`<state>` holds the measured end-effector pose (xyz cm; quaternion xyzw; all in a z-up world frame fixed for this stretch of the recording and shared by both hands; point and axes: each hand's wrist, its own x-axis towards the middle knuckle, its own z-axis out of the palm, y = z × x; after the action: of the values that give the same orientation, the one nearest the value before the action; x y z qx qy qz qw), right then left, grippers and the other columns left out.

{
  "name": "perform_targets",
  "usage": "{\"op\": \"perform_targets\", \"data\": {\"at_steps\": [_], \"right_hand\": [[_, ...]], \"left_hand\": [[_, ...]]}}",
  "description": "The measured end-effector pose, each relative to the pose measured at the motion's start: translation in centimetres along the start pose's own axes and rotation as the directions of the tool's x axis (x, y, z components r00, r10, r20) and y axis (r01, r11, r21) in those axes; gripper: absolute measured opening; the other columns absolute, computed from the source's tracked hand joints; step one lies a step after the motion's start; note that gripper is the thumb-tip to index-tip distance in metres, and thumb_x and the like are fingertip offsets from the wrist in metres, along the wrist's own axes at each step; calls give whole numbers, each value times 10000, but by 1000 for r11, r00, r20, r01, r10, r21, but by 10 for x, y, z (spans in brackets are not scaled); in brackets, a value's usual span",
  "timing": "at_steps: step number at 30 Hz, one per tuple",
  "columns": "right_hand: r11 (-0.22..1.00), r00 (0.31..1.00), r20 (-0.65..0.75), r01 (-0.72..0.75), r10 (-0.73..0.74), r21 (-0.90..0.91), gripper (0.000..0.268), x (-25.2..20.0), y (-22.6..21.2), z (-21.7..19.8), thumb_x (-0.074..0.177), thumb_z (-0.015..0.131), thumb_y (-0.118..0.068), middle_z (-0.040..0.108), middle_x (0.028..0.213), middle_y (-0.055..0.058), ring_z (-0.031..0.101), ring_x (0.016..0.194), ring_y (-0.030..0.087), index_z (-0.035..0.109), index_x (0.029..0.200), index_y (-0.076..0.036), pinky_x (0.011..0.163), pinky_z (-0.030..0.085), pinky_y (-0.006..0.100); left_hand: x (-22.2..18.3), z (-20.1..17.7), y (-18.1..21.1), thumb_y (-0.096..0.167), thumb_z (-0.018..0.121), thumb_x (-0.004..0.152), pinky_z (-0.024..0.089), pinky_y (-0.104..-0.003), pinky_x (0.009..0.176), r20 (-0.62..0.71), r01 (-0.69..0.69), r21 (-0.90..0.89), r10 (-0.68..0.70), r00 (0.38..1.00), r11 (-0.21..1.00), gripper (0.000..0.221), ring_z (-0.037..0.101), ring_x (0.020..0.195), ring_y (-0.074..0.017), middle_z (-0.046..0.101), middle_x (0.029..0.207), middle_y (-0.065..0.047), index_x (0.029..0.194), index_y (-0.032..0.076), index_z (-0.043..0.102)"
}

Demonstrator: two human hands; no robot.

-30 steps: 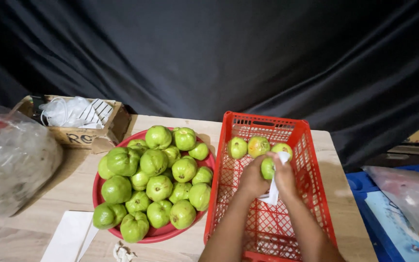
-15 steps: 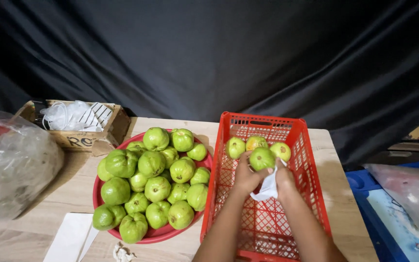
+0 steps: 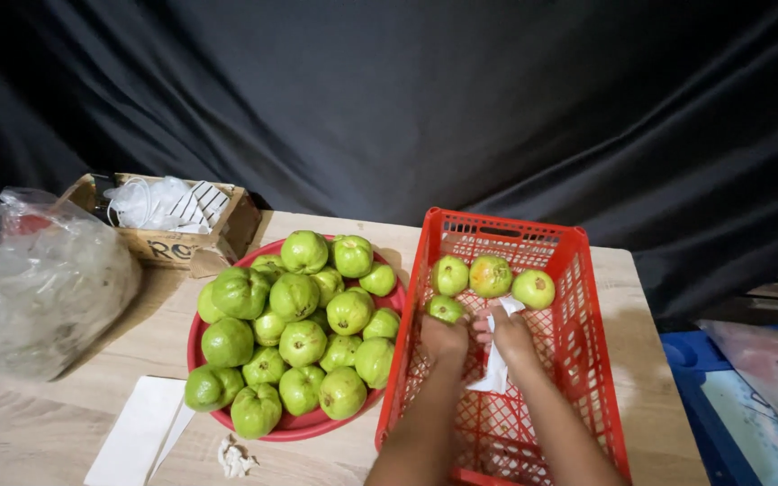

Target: Cleaning individual guavas by wiping them with a cloth and transferring them from a bowl to a plastic crate.

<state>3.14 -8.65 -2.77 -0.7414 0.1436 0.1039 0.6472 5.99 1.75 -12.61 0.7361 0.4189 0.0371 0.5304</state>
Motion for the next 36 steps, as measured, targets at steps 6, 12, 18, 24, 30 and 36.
{"op": "perform_targets", "data": {"at_steps": [6,12,18,24,30,36], "right_hand": [[990,996,54,74,-68,-117,556,7,11,4,1028,426,-430,748,1100,272,742,961,416,709,1191,20,780,596,571],[985,996,67,68,-57,-159,544,5,10,1,1012,448,-425,750,1114,256,744,971,406,726,1193,6,783,602,564],[985,995,70,74,-64,-153,559,12,15,3,1031,444,-434,733,1126,296,730,987,437,724,1190,23,797,592,578],[986,997,45,74,-68,-152,514,6,14,2,1017,471,-386,731,1106,304,732,965,432,731,1161,33,787,596,575],[964,993,27,119,-115,-237,621,-35,-29,-3,999,503,-453,660,1231,366,639,1147,475,718,1190,97,932,521,592],[974,986,64,165,-156,-158,410,23,21,-2,1017,500,-369,725,1005,220,690,838,320,677,1132,-17,667,457,403]], "left_hand": [[-38,-16,28,306,835,820,538,-450,1052,-32,-38,-48,37,999,998,535,673,1195,-331,721,1161,-150,1225,91,560],[-30,-2,22,228,753,883,554,-463,1019,-41,-54,-49,52,998,997,394,681,1167,-349,723,1106,-159,1173,92,524],[-14,11,6,203,721,886,574,-480,986,-79,-62,-66,57,995,996,374,691,1138,-378,728,1072,-170,1164,90,497],[3,33,-7,221,687,873,580,-490,956,-93,-38,-60,32,995,997,436,708,1089,-397,731,1050,-175,1202,92,431],[-68,-33,58,238,749,816,443,-556,1084,-104,9,-129,-23,994,992,794,545,1238,-509,533,1281,-278,1410,83,246],[-95,-127,102,77,631,718,344,-452,1133,-349,-706,-248,618,704,664,660,504,1247,-423,516,1336,-261,1362,19,502]]}}
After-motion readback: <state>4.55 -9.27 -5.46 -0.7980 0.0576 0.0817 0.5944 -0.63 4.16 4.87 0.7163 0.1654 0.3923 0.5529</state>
